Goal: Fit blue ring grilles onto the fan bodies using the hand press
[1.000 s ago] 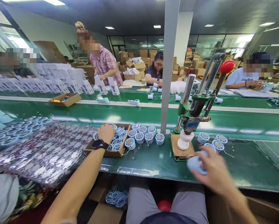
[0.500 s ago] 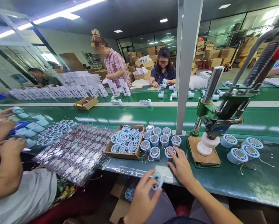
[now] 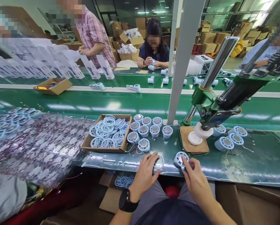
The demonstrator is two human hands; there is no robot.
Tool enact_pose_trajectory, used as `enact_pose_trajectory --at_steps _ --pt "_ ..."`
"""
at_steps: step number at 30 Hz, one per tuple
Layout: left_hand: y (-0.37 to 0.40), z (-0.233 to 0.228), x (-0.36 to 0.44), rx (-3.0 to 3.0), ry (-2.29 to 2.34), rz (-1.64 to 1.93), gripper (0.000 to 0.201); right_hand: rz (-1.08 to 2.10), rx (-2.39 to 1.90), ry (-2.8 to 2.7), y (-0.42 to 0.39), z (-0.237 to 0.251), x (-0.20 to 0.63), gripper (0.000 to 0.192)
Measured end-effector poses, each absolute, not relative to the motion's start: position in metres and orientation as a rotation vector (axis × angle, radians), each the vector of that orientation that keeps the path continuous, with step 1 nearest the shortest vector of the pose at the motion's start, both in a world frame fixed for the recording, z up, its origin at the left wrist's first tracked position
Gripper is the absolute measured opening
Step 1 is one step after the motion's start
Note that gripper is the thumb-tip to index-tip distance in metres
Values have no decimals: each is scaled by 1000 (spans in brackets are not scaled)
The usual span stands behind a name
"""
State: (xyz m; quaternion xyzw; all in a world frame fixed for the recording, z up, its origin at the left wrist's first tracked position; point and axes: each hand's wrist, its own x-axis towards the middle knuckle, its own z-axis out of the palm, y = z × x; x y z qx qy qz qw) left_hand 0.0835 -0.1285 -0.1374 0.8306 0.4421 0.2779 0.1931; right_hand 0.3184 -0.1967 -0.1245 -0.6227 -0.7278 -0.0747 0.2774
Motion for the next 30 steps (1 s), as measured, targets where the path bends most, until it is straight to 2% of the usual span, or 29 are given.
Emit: enact_pose_trajectory --at_steps 4,9,11,14,20,25,30 --pt "-141 -128 82 2310 1295 987 52 37 -1581 -1847 -204 -102 311 51" --pt "-171 -87 89 2276 1194 1306 65 1007 -1171 -1420 -219 -73 289 52" --pt "-179 -74 92 2261 1132 1356 62 1222 -1061 -1292 -219 -65 280 46" --pt "-185 -65 95 2216 1058 1457 66 1236 -1009 -1274 -217 -56 274 36" --pt "-186 -66 99 2074 926 1674 89 1170 -931 -1328 -221 -49 276 44" --pt "-188 -64 103 2031 898 1705 87 1106 -977 -1386 -224 -48 277 43" --pt "-191 -68 105 1915 980 1686 72 1043 -941 -1457 -222 -44 276 44"
